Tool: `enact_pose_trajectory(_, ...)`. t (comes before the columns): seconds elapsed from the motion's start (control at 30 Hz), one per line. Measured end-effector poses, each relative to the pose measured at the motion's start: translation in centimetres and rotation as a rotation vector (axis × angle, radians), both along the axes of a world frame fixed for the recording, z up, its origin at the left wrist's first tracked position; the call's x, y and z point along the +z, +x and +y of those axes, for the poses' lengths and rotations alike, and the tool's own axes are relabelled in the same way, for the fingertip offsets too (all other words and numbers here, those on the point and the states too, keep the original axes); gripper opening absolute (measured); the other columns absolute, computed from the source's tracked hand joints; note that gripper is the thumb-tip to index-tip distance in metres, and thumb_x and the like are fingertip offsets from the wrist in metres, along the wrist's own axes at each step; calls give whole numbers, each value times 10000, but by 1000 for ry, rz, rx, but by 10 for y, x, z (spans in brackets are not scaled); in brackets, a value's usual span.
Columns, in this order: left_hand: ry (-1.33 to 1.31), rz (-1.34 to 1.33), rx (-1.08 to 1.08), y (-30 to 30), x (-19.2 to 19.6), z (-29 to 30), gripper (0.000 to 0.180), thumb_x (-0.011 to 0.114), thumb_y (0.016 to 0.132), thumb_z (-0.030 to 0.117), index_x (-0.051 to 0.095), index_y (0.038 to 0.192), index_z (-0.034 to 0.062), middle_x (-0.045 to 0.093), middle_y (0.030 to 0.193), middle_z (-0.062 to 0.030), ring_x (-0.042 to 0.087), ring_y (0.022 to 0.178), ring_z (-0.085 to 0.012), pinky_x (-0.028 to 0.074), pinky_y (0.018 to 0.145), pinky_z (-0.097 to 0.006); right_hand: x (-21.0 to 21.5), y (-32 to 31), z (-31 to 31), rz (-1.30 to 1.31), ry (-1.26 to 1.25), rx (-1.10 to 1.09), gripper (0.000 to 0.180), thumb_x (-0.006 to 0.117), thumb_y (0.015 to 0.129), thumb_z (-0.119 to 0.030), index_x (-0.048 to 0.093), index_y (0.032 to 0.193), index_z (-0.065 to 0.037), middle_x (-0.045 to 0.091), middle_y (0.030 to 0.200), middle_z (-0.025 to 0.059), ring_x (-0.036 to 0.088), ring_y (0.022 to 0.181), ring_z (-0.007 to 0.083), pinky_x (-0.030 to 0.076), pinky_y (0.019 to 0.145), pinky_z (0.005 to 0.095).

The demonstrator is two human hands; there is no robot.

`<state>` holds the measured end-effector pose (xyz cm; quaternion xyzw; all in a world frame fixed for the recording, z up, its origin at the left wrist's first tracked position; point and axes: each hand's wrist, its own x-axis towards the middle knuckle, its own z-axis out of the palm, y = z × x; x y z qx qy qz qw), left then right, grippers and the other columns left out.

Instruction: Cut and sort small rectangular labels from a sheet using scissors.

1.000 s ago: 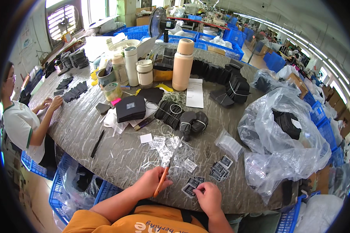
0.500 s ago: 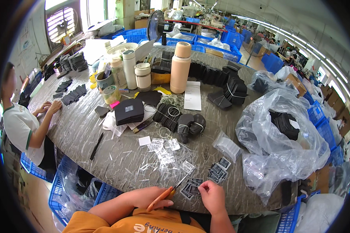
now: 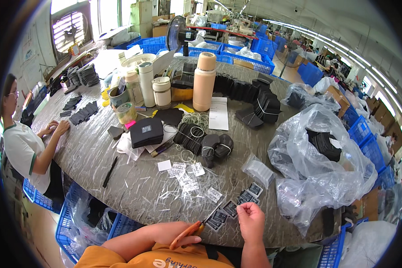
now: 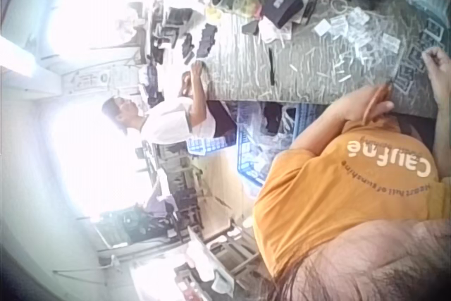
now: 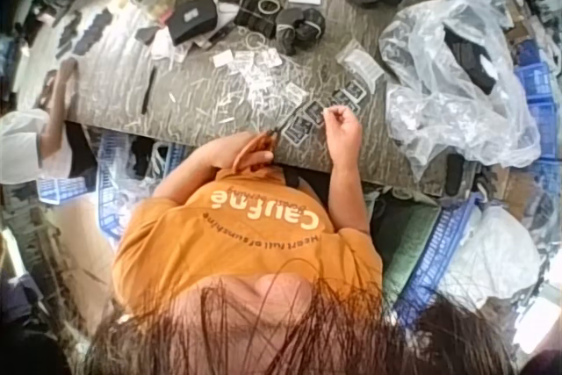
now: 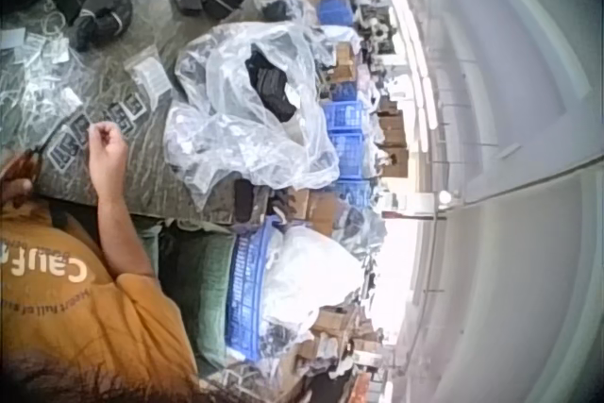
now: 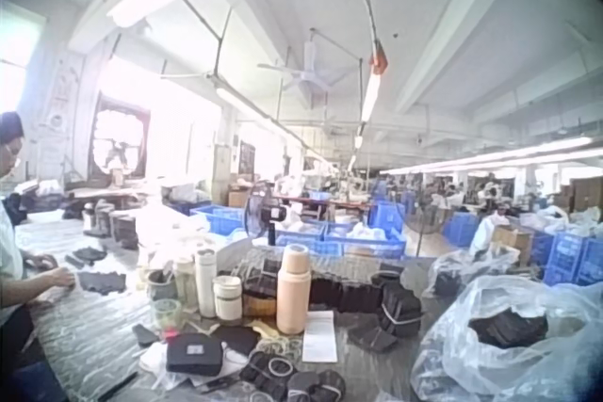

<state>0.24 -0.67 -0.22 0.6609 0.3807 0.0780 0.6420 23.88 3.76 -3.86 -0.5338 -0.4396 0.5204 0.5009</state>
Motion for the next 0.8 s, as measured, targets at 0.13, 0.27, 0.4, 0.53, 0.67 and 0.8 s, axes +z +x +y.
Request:
enact_pose_trajectory(0.13, 56, 3, -6, 2, 3, 0, 455, 464, 904, 432, 567, 789, 4, 532, 615, -90, 499, 566, -177, 388, 521, -313, 4, -4, 1, 3, 24, 15, 81, 623, 822, -47, 560, 809, 1, 535, 683, -33, 458, 584, 12, 370, 527, 154)
enact_pose_trajectory(0.27, 18, -3, -14, 2, 1, 0, 457, 458, 906, 432, 555, 785, 2, 534, 629, -110, 499, 581, -191, 394, 543, -324, 3, -6, 1, 20, 37, 8, 82, 622, 823, -47, 560, 809, 4, 541, 691, -29, 460, 587, 13, 379, 534, 156)
enact_pose_trajectory(0.4, 27, 22, -32, 3, 3, 1, 453, 456, 907, 427, 556, 797, -1, 539, 645, -125, 506, 598, -202, 403, 562, -336, 4, -7, 1, -28, 42, 18, 87, 619, 827, -53, 558, 807, 6, 547, 696, -25, 469, 591, 14, 387, 540, 158)
enact_pose_trajectory(0.53, 41, 27, -35, 3, 2, 1, 448, 456, 908, 423, 558, 803, 0, 544, 652, -125, 507, 602, -208, 404, 568, -340, 2, -7, 1, -31, 68, 33, 89, 619, 828, -56, 557, 807, 5, 548, 694, -25, 470, 587, 13, 384, 532, 157)
enact_pose_trajectory(0.67, 47, 20, -30, 3, -2, 0, 445, 456, 908, 422, 563, 808, 1, 552, 663, -125, 511, 609, -208, 407, 577, -337, 2, -7, 1, -16, 61, 42, 89, 619, 829, -57, 557, 810, 4, 544, 690, -27, 467, 581, 10, 377, 520, 157)
enact_pose_trajectory(0.8, 40, 14, -28, 4, -1, 0, 441, 455, 910, 416, 568, 808, 3, 550, 659, -121, 512, 610, -202, 407, 577, -336, 4, -6, 1, -8, 43, 57, 87, 619, 828, -57, 558, 811, 2, 540, 684, -31, 463, 577, 8, 370, 513, 156)
